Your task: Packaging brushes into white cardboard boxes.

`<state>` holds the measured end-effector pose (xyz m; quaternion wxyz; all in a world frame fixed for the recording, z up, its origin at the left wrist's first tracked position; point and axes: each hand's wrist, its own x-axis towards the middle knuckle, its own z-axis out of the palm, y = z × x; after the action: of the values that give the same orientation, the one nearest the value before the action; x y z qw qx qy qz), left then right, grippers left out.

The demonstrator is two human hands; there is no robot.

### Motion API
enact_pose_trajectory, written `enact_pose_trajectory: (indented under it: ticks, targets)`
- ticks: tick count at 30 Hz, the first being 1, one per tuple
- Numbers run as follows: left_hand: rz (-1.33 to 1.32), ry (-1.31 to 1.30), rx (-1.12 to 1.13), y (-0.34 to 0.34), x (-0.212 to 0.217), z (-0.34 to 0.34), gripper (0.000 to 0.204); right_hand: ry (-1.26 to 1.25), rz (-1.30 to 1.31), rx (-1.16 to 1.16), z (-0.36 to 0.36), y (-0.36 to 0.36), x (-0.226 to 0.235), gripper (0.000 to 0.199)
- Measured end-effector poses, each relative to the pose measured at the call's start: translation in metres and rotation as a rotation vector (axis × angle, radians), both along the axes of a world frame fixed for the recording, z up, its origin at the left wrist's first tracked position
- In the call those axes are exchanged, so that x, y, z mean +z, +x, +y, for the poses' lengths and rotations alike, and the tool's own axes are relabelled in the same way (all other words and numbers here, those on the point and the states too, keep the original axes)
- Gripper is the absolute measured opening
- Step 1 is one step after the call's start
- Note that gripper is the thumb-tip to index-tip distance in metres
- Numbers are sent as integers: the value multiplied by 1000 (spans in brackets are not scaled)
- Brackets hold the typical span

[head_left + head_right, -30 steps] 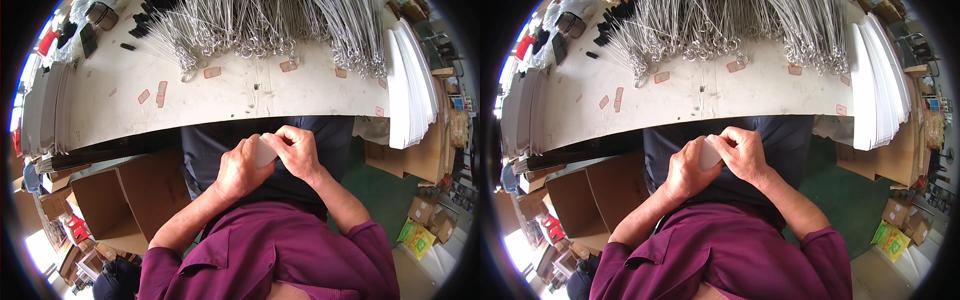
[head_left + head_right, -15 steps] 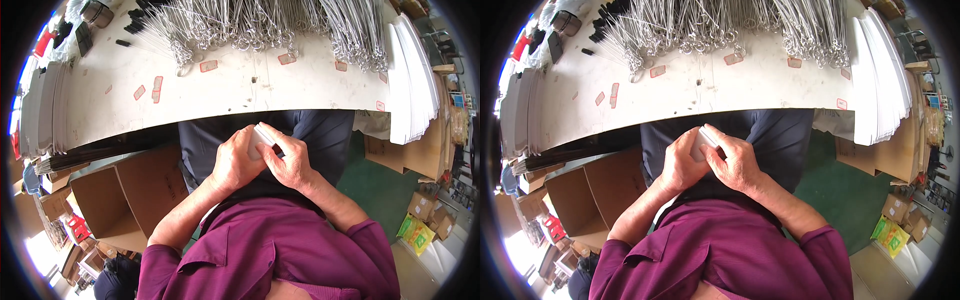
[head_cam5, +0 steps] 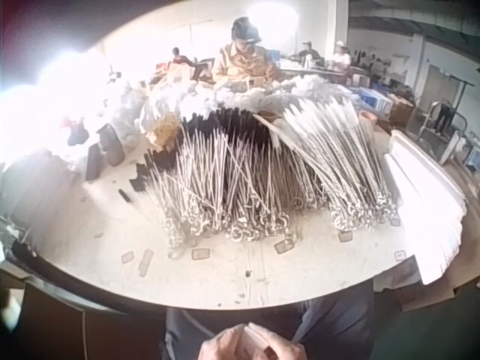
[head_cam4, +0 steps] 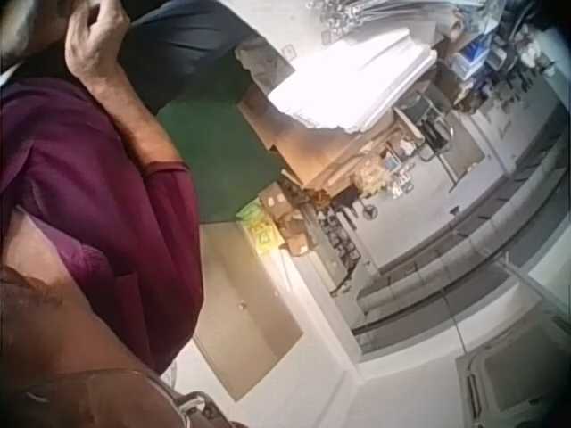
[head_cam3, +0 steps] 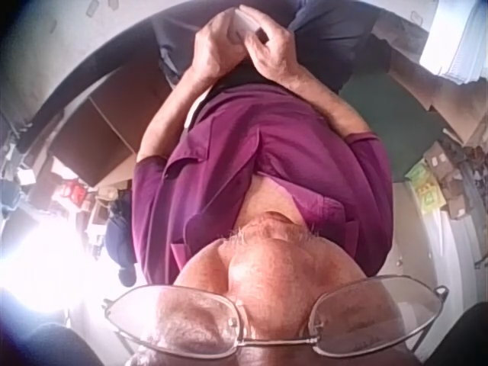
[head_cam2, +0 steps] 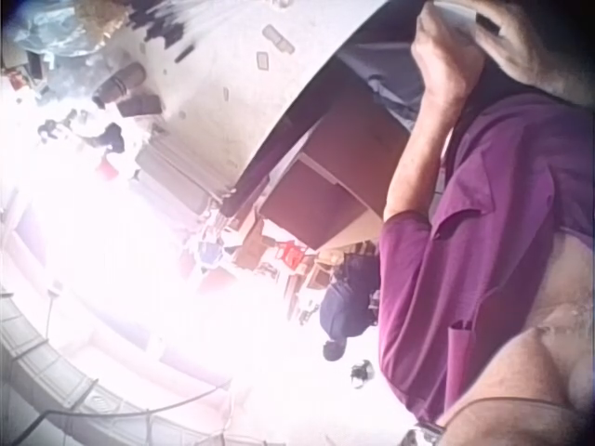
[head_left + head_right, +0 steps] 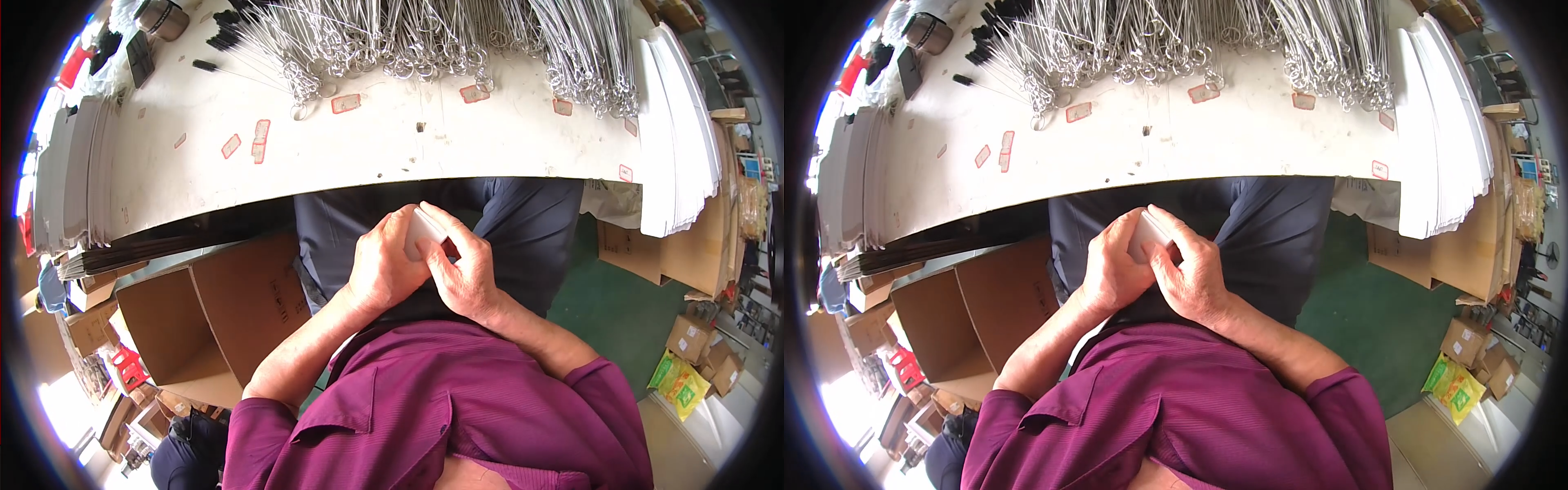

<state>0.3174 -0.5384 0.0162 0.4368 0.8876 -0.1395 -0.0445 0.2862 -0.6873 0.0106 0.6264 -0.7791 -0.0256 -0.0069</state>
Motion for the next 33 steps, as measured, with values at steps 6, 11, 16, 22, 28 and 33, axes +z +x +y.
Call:
enact_pose_trajectory:
  ticks: [6,11,16,22,28,33]
  targets:
    - [3,-15,44,0,-7,1,49,30,18,-24,6,-1,-1,47]
    - [114,-43,12,4,6,1,54,65,218,5,-4,-7,12,45]
    - [120,-42,12,4,2,-1,53,78,56,-35,0,-10,1,43]
    - [83,-48,51,4,1,-3,51,60,-105,-59,6,0,-4,38]
    - [18,-29,62,0,2,-6,39,20,-53,4,1,6,0,35]
    - [-80,-66,49,-4,-7,-9,30,-38,-99,7,-4,2,-8,39]
